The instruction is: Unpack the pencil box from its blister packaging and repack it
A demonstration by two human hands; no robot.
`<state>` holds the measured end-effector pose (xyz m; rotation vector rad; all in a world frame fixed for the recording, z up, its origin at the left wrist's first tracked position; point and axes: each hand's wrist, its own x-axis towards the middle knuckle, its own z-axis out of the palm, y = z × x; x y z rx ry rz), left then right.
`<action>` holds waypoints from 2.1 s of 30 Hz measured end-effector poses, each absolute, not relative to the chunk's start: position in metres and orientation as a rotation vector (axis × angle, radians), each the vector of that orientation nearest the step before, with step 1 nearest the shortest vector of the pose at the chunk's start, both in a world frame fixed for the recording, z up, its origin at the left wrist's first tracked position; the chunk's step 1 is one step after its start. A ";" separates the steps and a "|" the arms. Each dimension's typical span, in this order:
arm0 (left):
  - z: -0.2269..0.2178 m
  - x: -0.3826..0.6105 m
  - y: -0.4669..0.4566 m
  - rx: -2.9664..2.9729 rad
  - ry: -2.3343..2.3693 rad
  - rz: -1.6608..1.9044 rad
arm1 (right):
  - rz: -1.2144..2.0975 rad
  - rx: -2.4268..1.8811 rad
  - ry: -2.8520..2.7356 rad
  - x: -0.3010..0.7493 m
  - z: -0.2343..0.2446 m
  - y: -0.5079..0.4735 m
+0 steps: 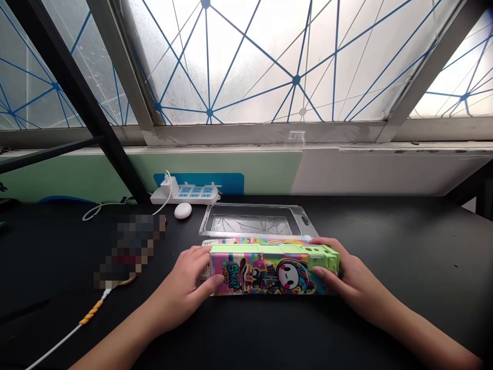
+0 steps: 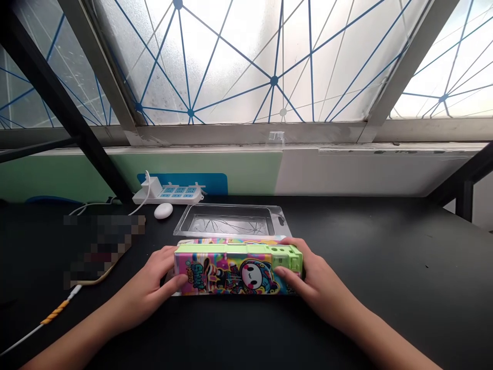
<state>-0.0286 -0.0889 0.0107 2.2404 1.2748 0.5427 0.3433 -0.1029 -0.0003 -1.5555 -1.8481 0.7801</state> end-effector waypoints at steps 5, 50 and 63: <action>0.008 -0.030 -0.089 2.233 1.317 0.566 | 0.742 -1.606 -1.910 0.347 -0.004 -0.099; 0.002 -0.036 -0.090 1.984 1.320 0.647 | -0.310 -1.303 -2.454 0.248 0.010 -0.070; 0.009 -0.033 -0.093 2.106 1.266 0.627 | -0.564 -1.175 -2.252 0.247 0.022 -0.087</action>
